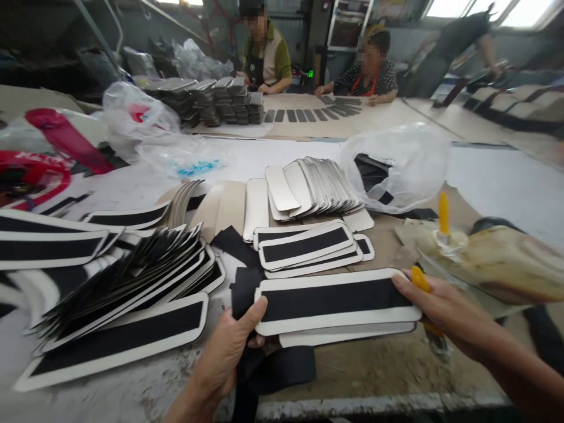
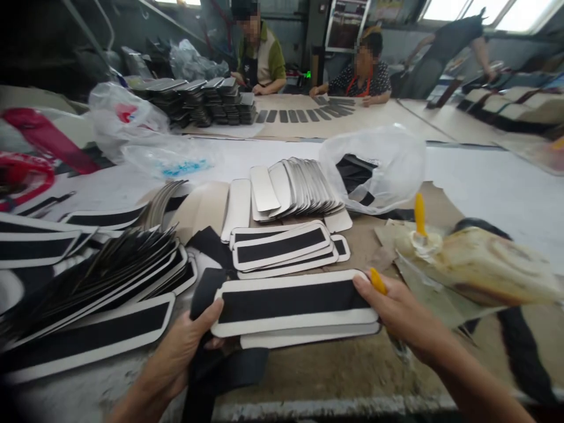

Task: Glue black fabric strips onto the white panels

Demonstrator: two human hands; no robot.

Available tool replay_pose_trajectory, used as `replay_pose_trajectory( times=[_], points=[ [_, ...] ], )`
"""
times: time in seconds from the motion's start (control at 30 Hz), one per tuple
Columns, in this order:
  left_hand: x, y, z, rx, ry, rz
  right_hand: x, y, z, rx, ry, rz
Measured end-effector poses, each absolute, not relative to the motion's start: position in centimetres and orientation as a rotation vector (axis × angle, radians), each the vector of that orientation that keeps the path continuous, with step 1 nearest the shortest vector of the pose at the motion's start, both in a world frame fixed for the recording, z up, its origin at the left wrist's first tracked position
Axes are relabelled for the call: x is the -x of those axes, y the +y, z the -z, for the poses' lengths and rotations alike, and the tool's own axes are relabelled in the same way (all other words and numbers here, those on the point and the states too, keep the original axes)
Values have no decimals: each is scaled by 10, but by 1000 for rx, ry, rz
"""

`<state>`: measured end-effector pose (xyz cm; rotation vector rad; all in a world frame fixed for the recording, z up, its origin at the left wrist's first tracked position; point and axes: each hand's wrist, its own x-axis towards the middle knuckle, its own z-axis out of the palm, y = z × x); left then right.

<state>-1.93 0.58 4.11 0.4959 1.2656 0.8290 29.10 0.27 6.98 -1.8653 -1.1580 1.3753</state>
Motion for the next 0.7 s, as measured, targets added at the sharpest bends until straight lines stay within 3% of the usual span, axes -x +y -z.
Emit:
replay_pose_trajectory(
  times=[0.37, 0.7],
  points=[
    [14, 21, -48, -494, 1466, -846, -295, 14, -72, 1783, -1370, -1233],
    [18, 34, -47, -382, 1347, -830, -293, 32, -73, 1544, -1252, -1551]
  ],
)
